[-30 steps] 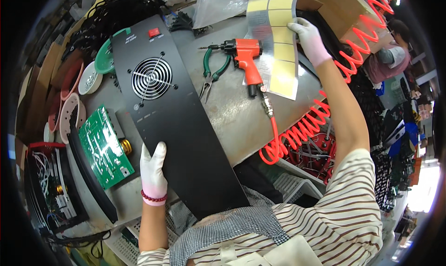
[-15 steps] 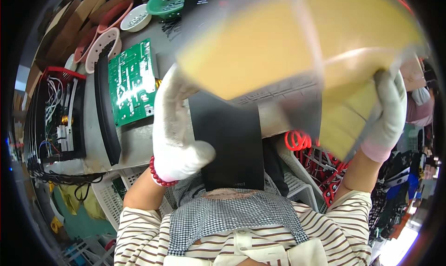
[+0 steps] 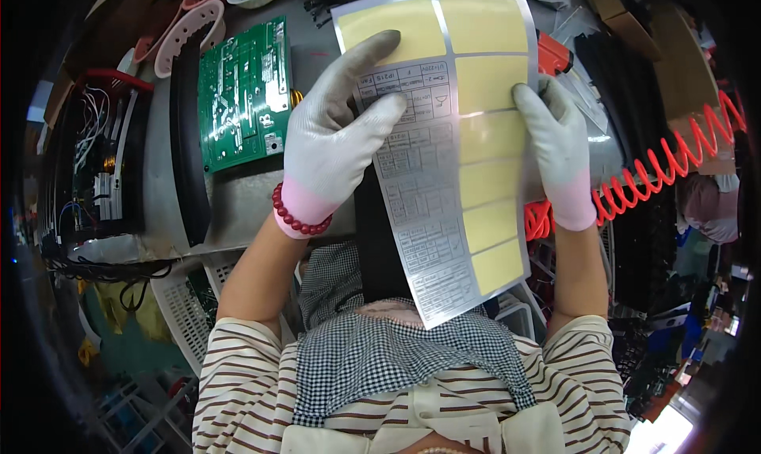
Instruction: The person assembles an electronic device by first removing a wire tie from a circuit board. They then attach a black plastic cover to the board using a pneumatic screwdriver. A label is applied to the cover, and the circuit board is secured inside the casing with additional screws. Finally, a red component is briefly handled.
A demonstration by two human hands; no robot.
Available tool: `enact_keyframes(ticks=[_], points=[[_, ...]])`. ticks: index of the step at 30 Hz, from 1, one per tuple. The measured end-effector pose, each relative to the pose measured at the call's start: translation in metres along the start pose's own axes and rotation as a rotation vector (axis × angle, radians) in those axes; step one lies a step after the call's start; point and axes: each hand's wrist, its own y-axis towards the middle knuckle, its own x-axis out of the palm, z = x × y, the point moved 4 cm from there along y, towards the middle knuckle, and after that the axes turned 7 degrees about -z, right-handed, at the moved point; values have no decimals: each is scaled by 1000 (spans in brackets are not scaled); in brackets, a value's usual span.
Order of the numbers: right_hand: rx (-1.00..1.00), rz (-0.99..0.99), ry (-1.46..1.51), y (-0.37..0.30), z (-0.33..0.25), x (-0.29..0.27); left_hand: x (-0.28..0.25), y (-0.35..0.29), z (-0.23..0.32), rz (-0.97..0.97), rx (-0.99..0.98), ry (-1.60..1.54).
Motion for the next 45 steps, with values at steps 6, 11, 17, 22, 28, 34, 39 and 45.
enact_keyframes(ticks=[6,11,17,22,28,34,39,45], points=[[-815,-19,-913,-8,-55,25,7,-10,3,-50,-133,64],[-345,-411,-685,-9,-44,38,13,-24,10,-96,-57,88],[-203,-442,-539,-19,-41,43,3,-42,16,-19,-45,477],[10,-490,-487,-16,-34,41,-1,-35,27,-128,157,984],[-15,-509,-312,-12,-19,44,-5,-31,19,-229,348,898],[-237,-405,-420,-12,-20,48,-12,-42,-16,-38,-186,-1],[-210,-365,-459,-10,-14,52,1,-38,-14,28,-291,-28],[-206,-269,-357,-14,-7,59,5,-40,-18,61,-307,-2]])
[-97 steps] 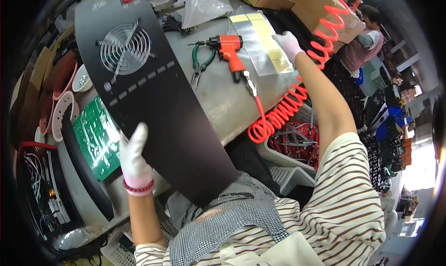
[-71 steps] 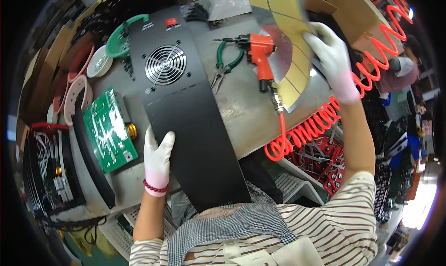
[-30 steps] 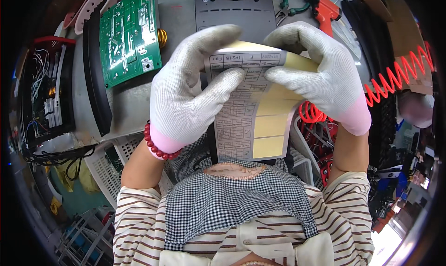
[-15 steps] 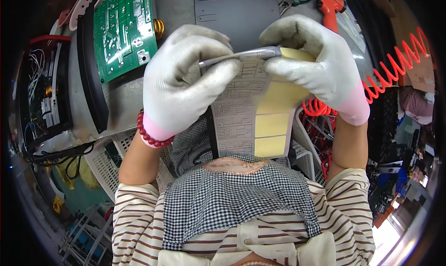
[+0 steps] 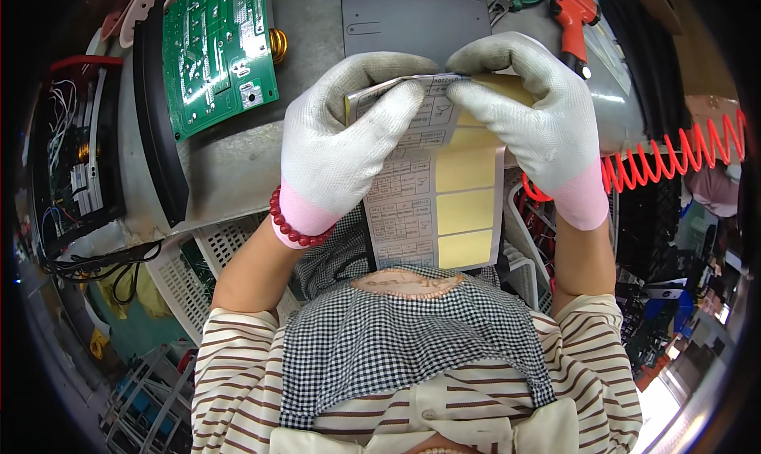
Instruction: The person assembles an electronic device by first removing a wire tie from a circuit board. They then attach a black plastic cover to the board using a pneumatic screwdriver. A label is applied to the cover, and the circuit board is secured inside the casing with additional screws. Finally, a red component is briefly handled.
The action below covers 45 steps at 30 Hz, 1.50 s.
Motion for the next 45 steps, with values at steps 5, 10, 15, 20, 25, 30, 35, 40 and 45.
enact_keyframes(ticks=[5,10,15,20,25,30,35,40,45], points=[[-170,139,-171,-4,-8,5,-4,4,-9,7,-49,-34],[-489,325,-567,-5,-15,14,-2,3,-19,-51,-121,-191],[-447,378,-577,-8,-5,15,5,-15,-37,-88,-276,5],[-541,131,-552,-37,-20,35,-5,-13,-34,-89,39,304],[-536,329,-585,-31,2,11,9,-21,-44,-127,-331,-73],[-500,255,-540,-25,0,27,11,-21,-30,-291,-391,-83],[-371,167,-432,-32,4,38,-16,-25,-26,-178,-220,-116],[-416,-49,-457,-31,-2,54,-32,-14,-23,-143,-401,-298],[-413,-292,-385,-46,-44,42,-35,-11,-40,-146,-509,-328]])
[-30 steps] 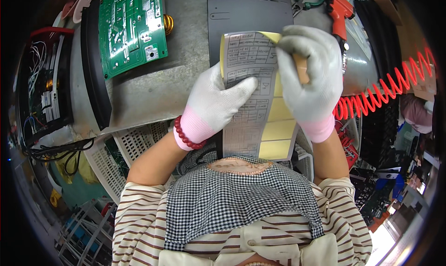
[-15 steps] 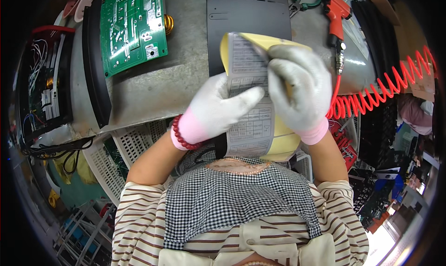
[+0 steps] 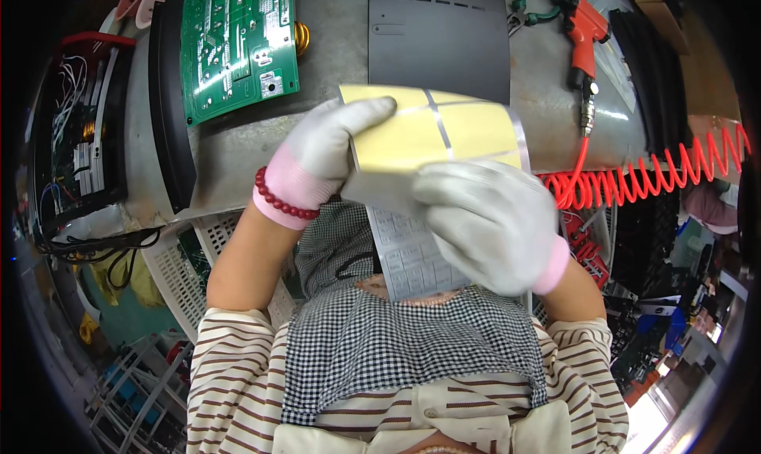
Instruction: The person assembles an electronic device by first removing a wire tie from a circuit board. They then attach a black plastic cover to the board using a pneumatic screwdriver. A label is applied to the cover, and the circuit board is secured inside the casing with additional screws. Finally, a red component is briefly handled.
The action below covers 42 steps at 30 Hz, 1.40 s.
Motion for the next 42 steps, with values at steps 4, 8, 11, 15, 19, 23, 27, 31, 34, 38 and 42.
enact_keyframes(ticks=[4,8,11,15,19,23,27,31,34,38,42], points=[[411,551,115,-33,30,-52,26,-8,-13,-275,-81,328],[652,545,630,-26,99,-61,75,-17,-66,-783,18,1109],[707,316,768,-21,126,-32,86,-13,-79,-775,-197,1035],[750,98,769,0,123,-14,81,-17,-86,-636,-58,828],[728,28,730,10,127,-4,80,-15,-88,-691,-124,904],[735,1,685,10,131,3,79,-14,-87,-725,-155,879],[781,16,678,13,128,2,80,-14,-83,-718,-136,874],[756,19,666,12,127,0,79,-15,-82,-711,-128,856],[753,2,654,12,127,-1,78,-14,-85,-719,-145,853],[767,8,650,12,127,0,78,-12,-87,-738,-193,848],[769,11,652,12,127,0,78,-12,-88,-738,-208,813]])
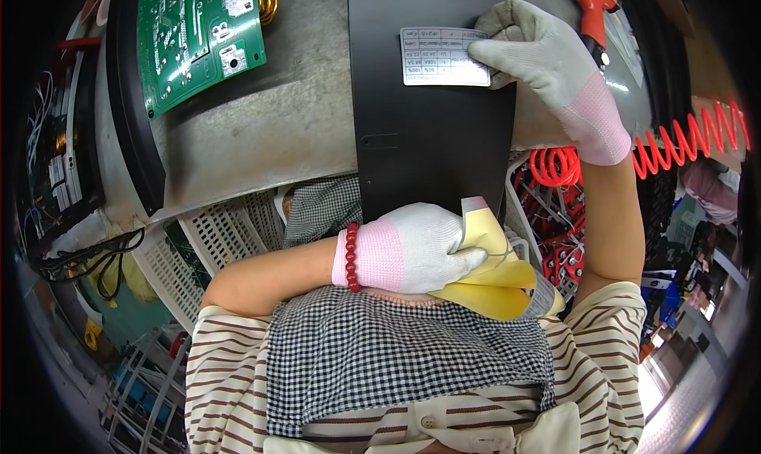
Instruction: The person assembles an electronic device by first removing a wire tie from a circuit board. They then attach a black plastic cover to the board using a pneumatic screwdriver. A label is applied to the cover, and the circuit board is secured inside the casing with additional screws. Finally, a red component is briefly handled.
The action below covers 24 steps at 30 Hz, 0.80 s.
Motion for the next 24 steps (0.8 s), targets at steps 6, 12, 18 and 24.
enact_keyframes(ticks=[6,12,18,24], points=[[-7,39,-60,0,-2,2,2,-1,-1,91,64,-42],[-39,174,-222,-2,-3,13,-2,-2,4,-11,-16,-30],[9,500,-939,-4,-17,12,3,-3,-2,138,70,-87],[-272,86,326,-11,-15,3,2,-3,-1,165,111,-87]])
